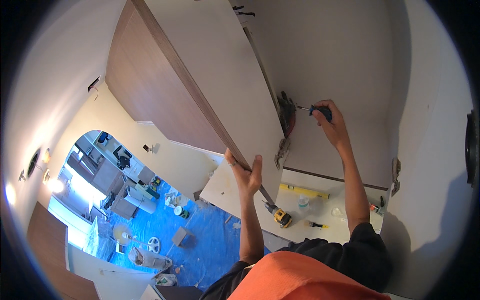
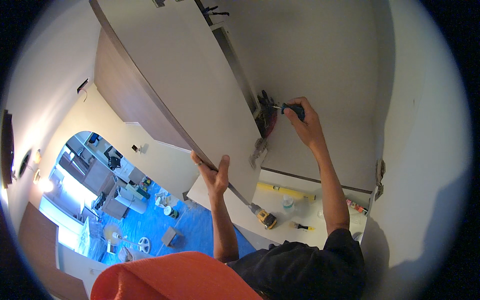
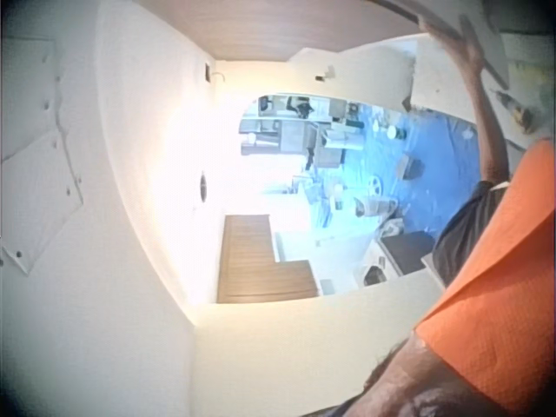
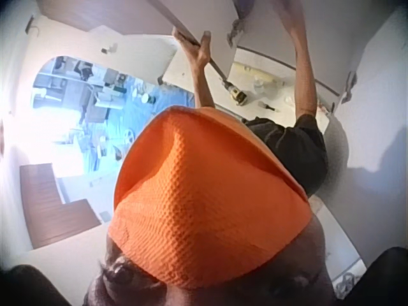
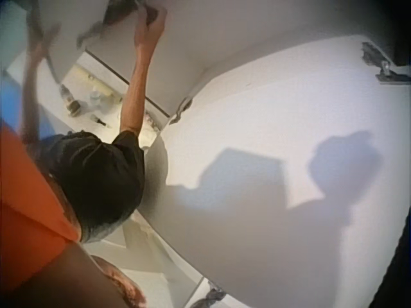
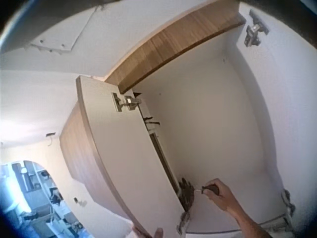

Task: The person uses a cordless drill to attach hinges to a cabinet door, then switches to a manual screwdriver for adjustments. They repeatedly open and close the door to check alignment and make further adjustments.

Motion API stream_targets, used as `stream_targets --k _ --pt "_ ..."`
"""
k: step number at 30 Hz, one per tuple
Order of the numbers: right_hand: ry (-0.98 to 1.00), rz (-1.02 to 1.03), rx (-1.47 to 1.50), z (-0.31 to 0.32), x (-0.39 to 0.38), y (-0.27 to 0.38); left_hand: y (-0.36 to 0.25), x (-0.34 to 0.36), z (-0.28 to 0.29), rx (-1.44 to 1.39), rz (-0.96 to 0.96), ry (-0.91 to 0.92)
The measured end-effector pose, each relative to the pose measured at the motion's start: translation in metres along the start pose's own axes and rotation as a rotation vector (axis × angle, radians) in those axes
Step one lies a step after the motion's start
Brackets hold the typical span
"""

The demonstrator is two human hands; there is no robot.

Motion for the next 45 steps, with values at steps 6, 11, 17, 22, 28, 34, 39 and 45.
stream_targets --k 6,11,17,22,28,34,39,45 --pt "0.013 -0.107 -0.109 0.018 -0.016 -0.045 -0.005 0.002 0.001 0.012 0.004 -0.023" --pt "-0.079 -0.048 -0.246 0.037 -0.036 -0.069 -0.009 -0.002 -0.007 0.054 0.013 -0.038" --pt "-0.057 -0.16 -0.208 0.04 -0.052 -0.085 0.005 -0.001 0.0 -0.052 0.032 -0.044" --pt "-0.049 -0.035 -0.358 0.038 -0.05 -0.079 0.013 -0.001 0.009 -0.027 0.026 -0.037" --pt "-0.036 -0.215 -0.504 0.04 -0.068 -0.1 0.01 -0.002 0.008 0.057 0.031 -0.055" --pt "-0.03 -0.152 -0.607 0.039 -0.082 -0.124 0.015 -0.004 0.009 -0.037 0.096 -0.066" --pt "-0.045 -0.121 -0.695 0.042 -0.083 -0.138 0.02 -0.006 0.009 -0.05 0.101 -0.058" --pt "-0.045 -0.144 -0.706 0.044 -0.085 -0.139 0.02 -0.008 0.01 -0.069 0.147 -0.076"
Point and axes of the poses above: each hand's wrist, its own x-axis towards the middle knuckle, its own z-axis out of the back of the hand, y = z × x, the point moved 6 cm from there along x, towards the middle knuckle, and after that the axes turned 4 degrees about -z, right-handed, at the moved point
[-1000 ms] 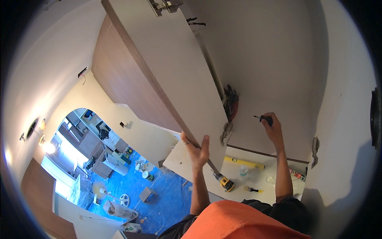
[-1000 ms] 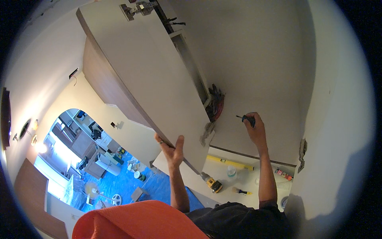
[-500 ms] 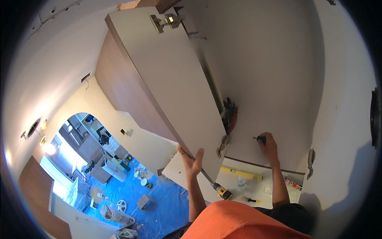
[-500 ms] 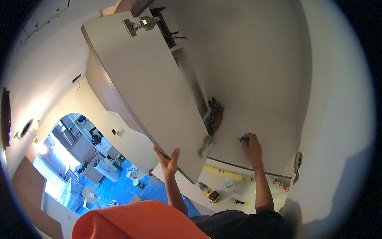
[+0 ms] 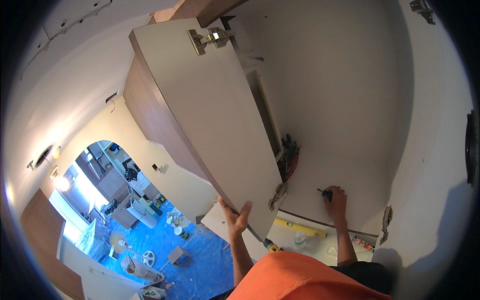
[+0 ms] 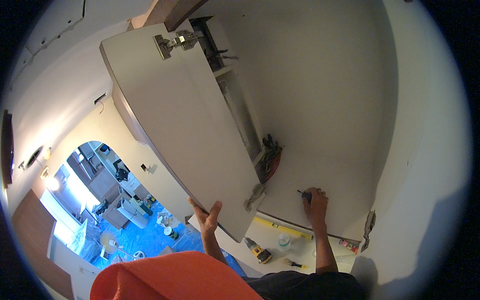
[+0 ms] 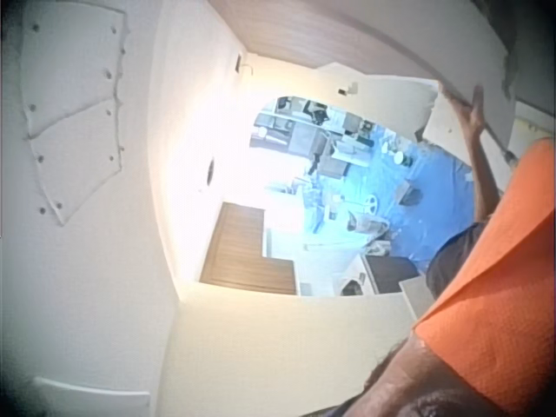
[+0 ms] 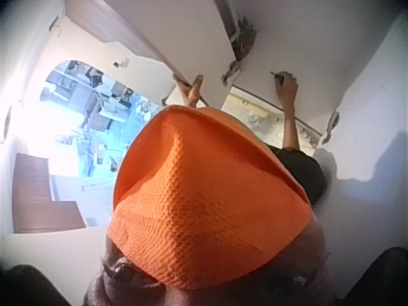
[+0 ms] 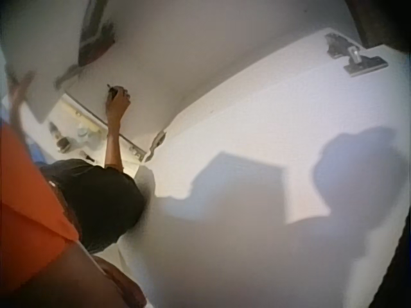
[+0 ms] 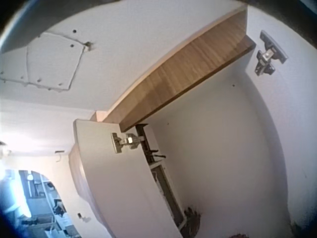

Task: The person uses a cordless drill to attach hinges to a cabinet door, then switches to a manual screwdriver for adjustments. They repeatedly open and close the door to check alignment and make further adjustments.

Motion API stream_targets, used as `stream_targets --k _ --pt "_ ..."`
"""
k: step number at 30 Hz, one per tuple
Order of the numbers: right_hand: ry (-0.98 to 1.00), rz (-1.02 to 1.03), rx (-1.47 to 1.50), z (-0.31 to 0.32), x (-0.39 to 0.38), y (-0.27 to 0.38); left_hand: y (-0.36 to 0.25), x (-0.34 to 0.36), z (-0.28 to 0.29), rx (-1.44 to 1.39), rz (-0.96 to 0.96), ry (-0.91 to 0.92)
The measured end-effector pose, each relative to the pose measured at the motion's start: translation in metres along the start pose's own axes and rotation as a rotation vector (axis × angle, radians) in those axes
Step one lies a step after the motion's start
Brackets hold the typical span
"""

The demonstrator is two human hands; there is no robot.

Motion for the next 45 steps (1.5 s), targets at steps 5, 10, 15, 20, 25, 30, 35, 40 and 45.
stream_targets --k 5,10,15,20,25,30,35,40,45 --pt "-0.017 0.017 0.016 0.001 0.0 0.001 -0.003 0.0 0.002 0.049 -0.035 -0.006" --pt "-0.031 0.052 -0.016 -0.001 -0.002 0.0 -0.003 0.0 0.004 0.125 -0.068 -0.029" --pt "-0.01 0.074 -0.025 -0.005 -0.002 -0.005 0.002 -0.001 0.004 0.083 -0.027 -0.034" --pt "-0.037 0.068 0.022 -0.002 0.006 -0.001 -0.003 0.004 0.007 0.289 -0.166 -0.045" --pt "0.092 -0.021 0.474 0.003 0.0 0.029 -0.003 0.005 0.011 0.198 -0.126 -0.058" --pt "0.14 0.341 0.41 -0.009 -0.008 0.093 -0.005 0.009 0.01 0.118 -0.144 -0.067" --pt "0.176 0.238 0.4 -0.035 -0.007 0.087 -0.005 0.015 0.008 0.204 -0.187 -0.033" --pt "0.156 0.223 0.398 -0.054 -0.009 0.083 -0.001 0.014 0.01 0.137 -0.177 -0.055" --pt "0.129 0.229 0.344 -0.056 -0.009 0.086 -0.002 0.016 0.013 0.205 -0.166 -0.061"
Point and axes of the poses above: each hand's wrist, its own x-axis towards the middle knuckle, its own z-axis out of the back of the hand, y = z × x, the point moved 6 cm from there along x, towards the middle knuckle, and after that the axes turned 4 degrees about -z, right-handed, at the moved point
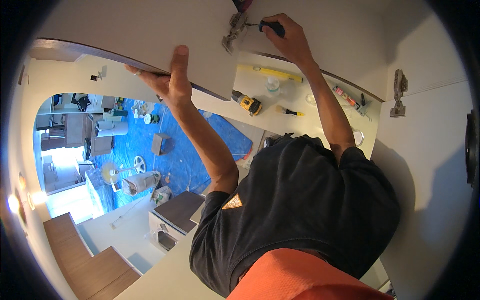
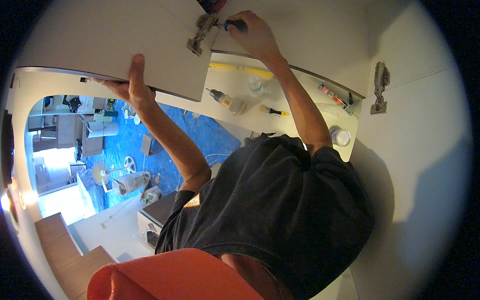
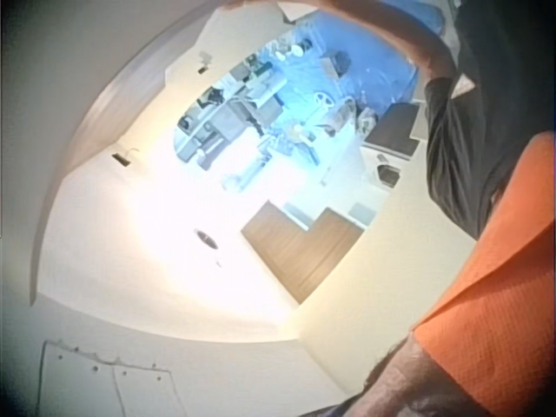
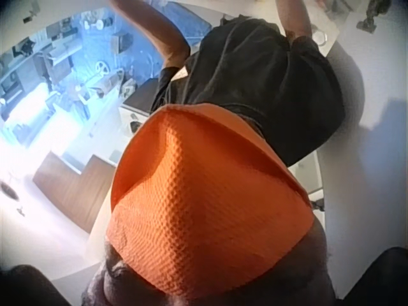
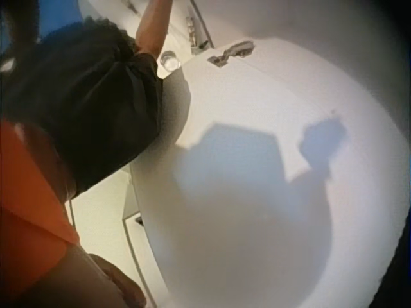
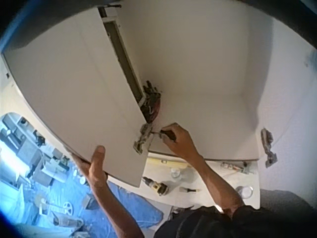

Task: The person uses a cordless drill to attach hinges to a cabinet door, then switches to a manual screwdriver for adjustments. They repeatedly open and close the door to check alignment and make further adjustments.

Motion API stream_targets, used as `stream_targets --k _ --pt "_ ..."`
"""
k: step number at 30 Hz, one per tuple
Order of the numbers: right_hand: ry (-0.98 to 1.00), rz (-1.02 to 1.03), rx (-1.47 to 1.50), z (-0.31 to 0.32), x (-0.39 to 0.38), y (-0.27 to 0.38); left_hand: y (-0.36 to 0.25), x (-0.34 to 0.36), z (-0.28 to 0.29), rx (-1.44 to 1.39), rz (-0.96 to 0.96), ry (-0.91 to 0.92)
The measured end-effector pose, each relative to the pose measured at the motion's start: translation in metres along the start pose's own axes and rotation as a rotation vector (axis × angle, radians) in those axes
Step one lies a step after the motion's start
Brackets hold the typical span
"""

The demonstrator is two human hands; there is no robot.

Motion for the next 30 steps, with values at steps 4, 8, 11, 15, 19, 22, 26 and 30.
stream_targets --k 4,8,11,15,19,22,26,30 --pt "0.026 -0.078 0.024 -0.003 -0.004 -0.003 -0.001 0.0 -0.001 -0.044 -0.005 -0.005" --pt "0.001 -0.069 0.043 -0.005 -0.006 -0.003 0.004 -0.004 -0.002 -0.119 0.073 -0.042" --pt "-0.01 -0.094 0.061 -0.004 -0.006 -0.005 0.004 -0.003 -0.002 -0.13 0.007 -0.008" --pt "-0.062 -0.095 0.063 -0.001 -0.006 -0.007 0.009 -0.004 0.002 -0.102 0.028 -0.048" --pt "-0.05 -0.087 0.08 -0.003 -0.004 -0.013 0.011 -0.005 0.004 -0.075 0.009 -0.05" --pt "-0.079 -0.085 0.073 -0.004 -0.002 -0.017 0.009 -0.004 0.005 -0.032 -0.024 -0.047" --pt "-0.083 -0.062 0.059 -0.003 0.001 -0.017 0.01 -0.004 0.005 -0.089 -0.003 -0.064" --pt "-0.036 -0.106 0.074 0.0 -0.001 -0.016 0.003 -0.002 0.005 -0.034 -0.025 -0.058"
Point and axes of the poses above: each hand's wrist, its own x-axis towards the middle knuckle, its own z-axis out of the back of the hand, y = z × x, the point moved 6 cm from there along x, towards the middle knuckle, and after that the axes turned 4 degrees about -z, right-handed, at the moved point
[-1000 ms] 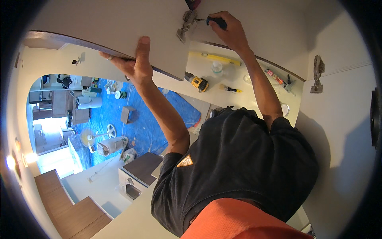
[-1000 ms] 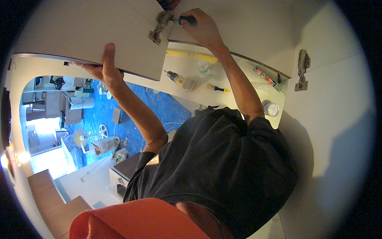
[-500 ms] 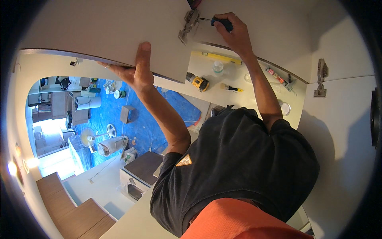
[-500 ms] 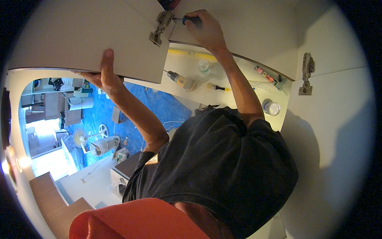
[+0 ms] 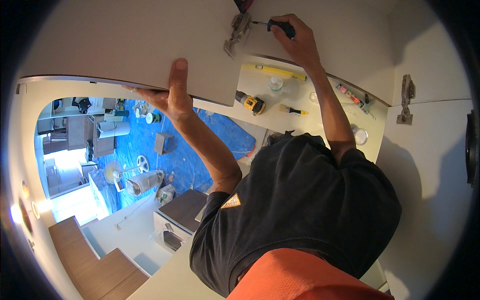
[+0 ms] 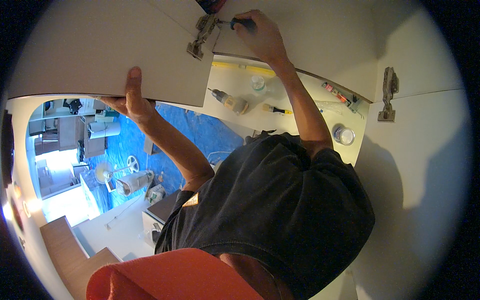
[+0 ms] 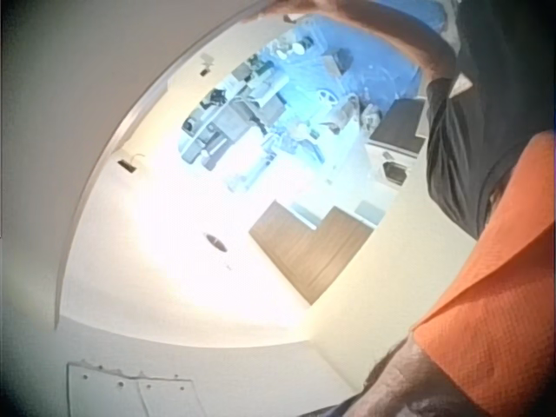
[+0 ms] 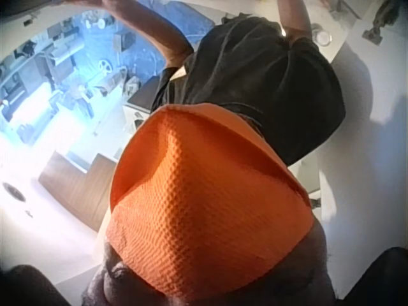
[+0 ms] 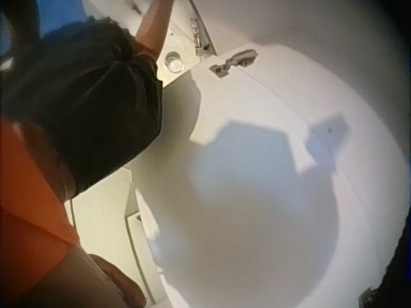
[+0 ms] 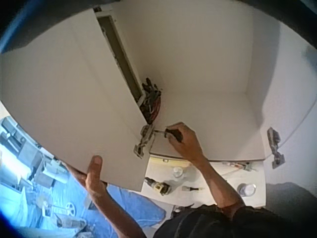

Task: The person uses a cordless drill to attach hinges to a cabinet door, then switches to a manual screwdriver for adjustments. They repeatedly open and close the door to check alignment and make further adjustments.

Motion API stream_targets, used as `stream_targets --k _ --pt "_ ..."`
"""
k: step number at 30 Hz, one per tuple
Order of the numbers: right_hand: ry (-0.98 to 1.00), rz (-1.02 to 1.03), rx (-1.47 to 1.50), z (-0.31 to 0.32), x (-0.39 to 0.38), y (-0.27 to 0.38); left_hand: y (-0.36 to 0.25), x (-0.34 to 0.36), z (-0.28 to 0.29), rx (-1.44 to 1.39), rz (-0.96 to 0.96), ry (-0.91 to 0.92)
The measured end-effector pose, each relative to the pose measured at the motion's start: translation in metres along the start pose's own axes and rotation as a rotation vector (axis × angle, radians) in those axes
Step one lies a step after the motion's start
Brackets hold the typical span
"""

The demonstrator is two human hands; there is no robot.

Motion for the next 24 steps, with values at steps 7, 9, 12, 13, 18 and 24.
stream_targets --k 7,9,12,13,18,24 --pt "0.06 -0.016 0.046 -0.004 -0.005 0.007 0.003 -0.003 -0.002 -0.065 0.021 -0.018" --pt "0.059 -0.029 0.02 -0.004 -0.006 0.008 0.005 -0.002 0.002 -0.017 -0.006 -0.016" --pt "0.076 -0.062 0.07 -0.006 -0.007 0.007 0.006 0.001 0.007 0.101 -0.042 0.035" --pt "0.064 -0.055 0.058 -0.005 -0.007 0.008 0.006 0.001 0.007 0.145 -0.061 0.072" --pt "0.016 -0.03 0.041 -0.007 -0.009 0.016 0.009 -0.002 0.006 0.028 0.004 -0.026" --pt "0.232 -0.325 0.119 -0.008 -0.007 0.011 0.003 0.001 0.0 0.003 -0.041 -0.01"
Point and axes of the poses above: each hand's wrist, its own x-axis towards the middle knuckle, its own z-axis out of the back of the hand, y = z × x, the point moved 6 cm from there along x, towards the middle knuckle, and after that the axes turned 4 degrees about -z, right-handed, at the moved point
